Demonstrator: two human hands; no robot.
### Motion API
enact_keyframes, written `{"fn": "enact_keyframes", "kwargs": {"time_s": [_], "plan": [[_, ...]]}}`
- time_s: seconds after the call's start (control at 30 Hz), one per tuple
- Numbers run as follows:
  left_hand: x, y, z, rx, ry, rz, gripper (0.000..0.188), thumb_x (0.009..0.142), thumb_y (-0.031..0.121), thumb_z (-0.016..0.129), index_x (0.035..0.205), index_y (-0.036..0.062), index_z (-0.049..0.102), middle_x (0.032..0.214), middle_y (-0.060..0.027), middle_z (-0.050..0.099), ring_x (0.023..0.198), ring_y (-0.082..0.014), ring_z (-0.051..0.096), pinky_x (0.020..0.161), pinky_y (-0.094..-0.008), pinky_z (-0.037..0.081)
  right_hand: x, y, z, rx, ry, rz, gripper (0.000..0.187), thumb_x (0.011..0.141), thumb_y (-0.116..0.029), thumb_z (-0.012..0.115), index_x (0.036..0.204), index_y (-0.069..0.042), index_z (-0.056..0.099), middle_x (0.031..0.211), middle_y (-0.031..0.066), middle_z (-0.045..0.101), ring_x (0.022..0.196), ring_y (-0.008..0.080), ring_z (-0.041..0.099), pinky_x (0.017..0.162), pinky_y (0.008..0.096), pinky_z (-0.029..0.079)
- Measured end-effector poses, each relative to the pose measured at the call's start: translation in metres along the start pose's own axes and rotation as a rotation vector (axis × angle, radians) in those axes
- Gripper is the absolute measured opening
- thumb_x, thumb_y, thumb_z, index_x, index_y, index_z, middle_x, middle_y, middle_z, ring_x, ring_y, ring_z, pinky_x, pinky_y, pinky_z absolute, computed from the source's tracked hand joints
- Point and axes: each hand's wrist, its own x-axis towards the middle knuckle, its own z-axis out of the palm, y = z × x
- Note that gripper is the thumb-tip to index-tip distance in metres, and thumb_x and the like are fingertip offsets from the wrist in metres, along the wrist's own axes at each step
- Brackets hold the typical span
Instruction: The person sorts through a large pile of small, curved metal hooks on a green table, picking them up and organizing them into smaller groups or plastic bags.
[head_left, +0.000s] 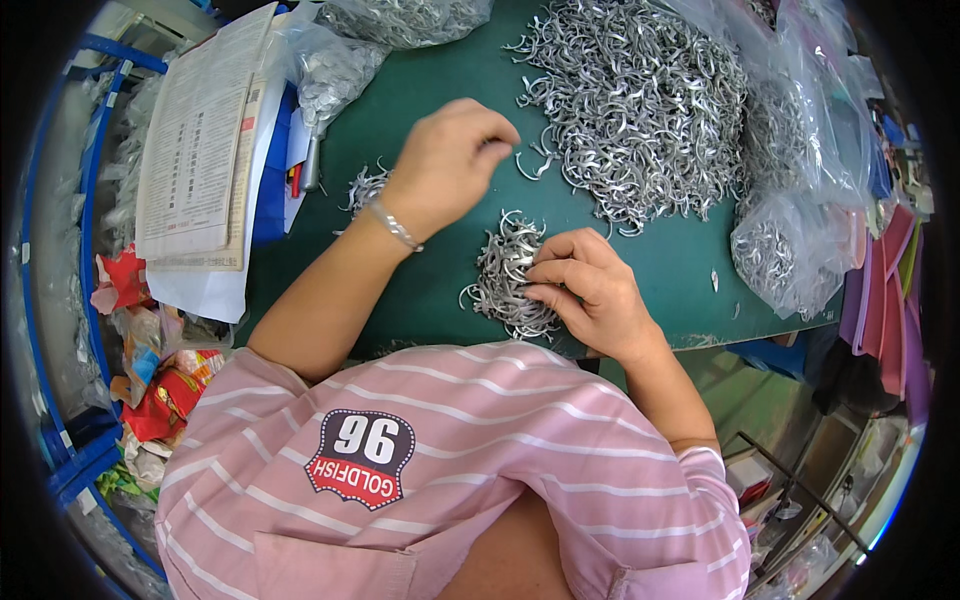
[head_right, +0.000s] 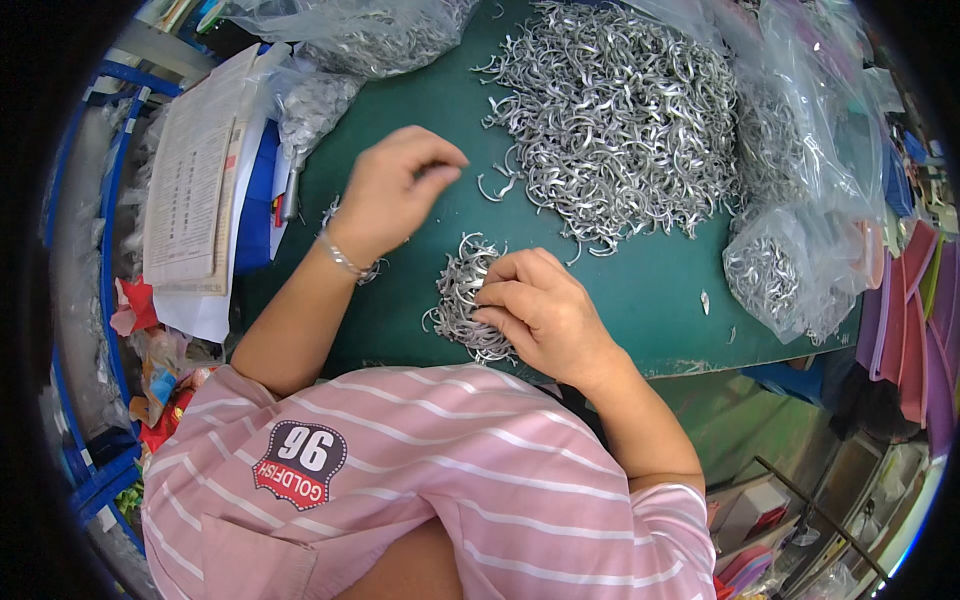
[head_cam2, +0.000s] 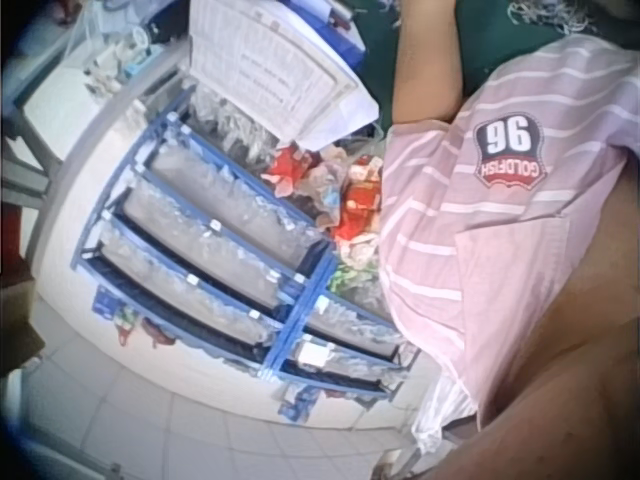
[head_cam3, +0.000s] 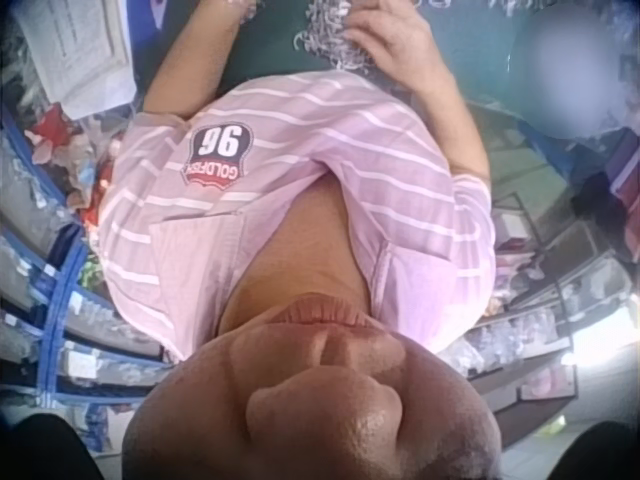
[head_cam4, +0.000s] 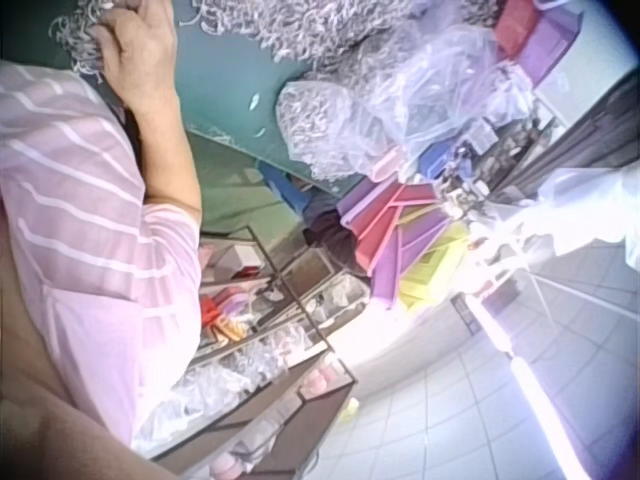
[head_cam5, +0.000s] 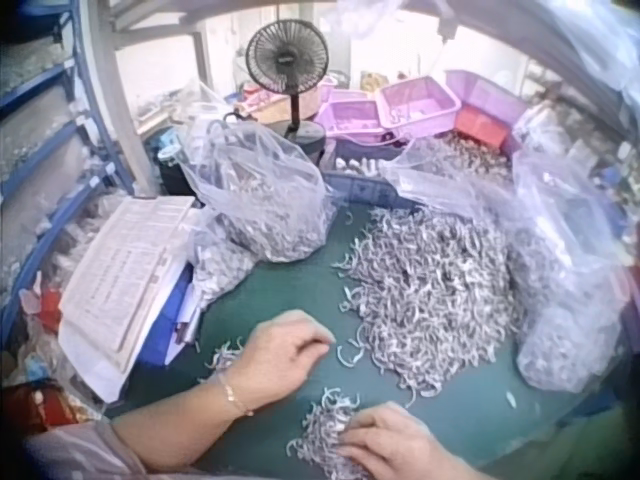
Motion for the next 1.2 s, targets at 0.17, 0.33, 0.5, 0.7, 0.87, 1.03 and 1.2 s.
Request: {"fn": "enact_keyframes", "kwargs": {"time_s": [0.17,0.33,0.5,0.7,0.87,1.03,1.2], "plan": [[-0.005,-0.014,0.038,0.199,-0.13,0.036,0.013,0.077,0.001,0.07,0.088,0.0048,0.066,0.093,-0.0121,0.056,0.09,-0.0324,0.058,0.077,-0.0397,0.049,0.001,0.002,-0.003,-0.01,0.069,0.044,0.012,0.075,-0.003,0.075,0.085,-0.003,0.07,0.089,0.0089,0.063,0.08,0.0261,0.06,0.07,0.0341,0.048],[-0.009,-0.016,0.032,0.031,-0.217,0.038,0.009,0.08,0.001,0.068,0.088,0.0025,0.064,0.09,-0.0121,0.056,0.084,-0.0291,0.059,0.074,-0.0374,0.049,0.007,0.016,-0.006,-0.14,0.204,0.114,0.015,0.078,0.002,0.071,0.092,-0.002,0.068,0.092,0.0113,0.064,0.084,0.0286,0.062,0.074,0.0357,0.05],[-0.018,0.018,0.012,-0.282,-0.318,-0.007,0.007,0.086,0.005,0.066,0.09,0.0,0.063,0.086,-0.0104,0.059,0.076,-0.0192,0.059,0.069,-0.0312,0.048,0.022,0.021,0.001,-0.145,0.257,0.078,0.016,0.078,0.003,0.071,0.092,-0.002,0.068,0.092,0.0114,0.066,0.085,0.029,0.064,0.074,0.0354,0.052],[-0.026,0.026,-0.001,-0.558,-0.335,-0.343,0.023,0.077,-0.001,0.076,0.098,-0.0019,0.066,0.094,-0.0051,0.067,0.08,-0.0088,0.062,0.072,-0.0222,0.052,0.019,0.021,-0.005,0.116,0.224,0.203,0.014,0.076,0.004,0.072,0.088,-0.002,0.07,0.082,0.0083,0.067,0.076,0.0218,0.064,0.067,0.0301,0.051],[-0.03,0.024,0.002,-0.676,-0.332,-0.316,0.02,0.08,-0.004,0.073,0.099,-0.0031,0.066,0.09,-0.0051,0.068,0.081,-0.009,0.065,0.073,-0.0216,0.054,0.014,0.025,-0.005,0.158,0.211,0.107,0.015,0.075,0.005,0.073,0.087,-0.004,0.071,0.084,0.0072,0.067,0.076,0.0194,0.063,0.066,0.029,0.05],[-0.031,0.029,-0.002,-0.769,-0.328,-0.348,0.018,0.081,-0.006,0.072,0.098,-0.004,0.066,0.09,-0.0063,0.068,0.081,-0.0099,0.065,0.074,-0.0221,0.055,0.01,0.021,-0.005,0.064,0.185,0.042,0.021,0.07,0.007,0.074,0.086,-0.006,0.071,0.083,0.0069,0.066,0.075,0.0206,0.063,0.065,0.0305,0.05],[-0.031,0.028,-0.008,-0.626,-0.392,-0.302,0.011,0.082,-0.004,0.071,0.093,-0.0026,0.068,0.088,-0.0059,0.068,0.08,-0.0102,0.065,0.073,-0.0226,0.054,0.008,0.019,-0.006,-0.029,0.139,-0.024,0.022,0.068,0.007,0.073,0.086,-0.006,0.071,0.083,0.0067,0.064,0.075,0.0235,0.061,0.065,0.0324,0.05]]}}
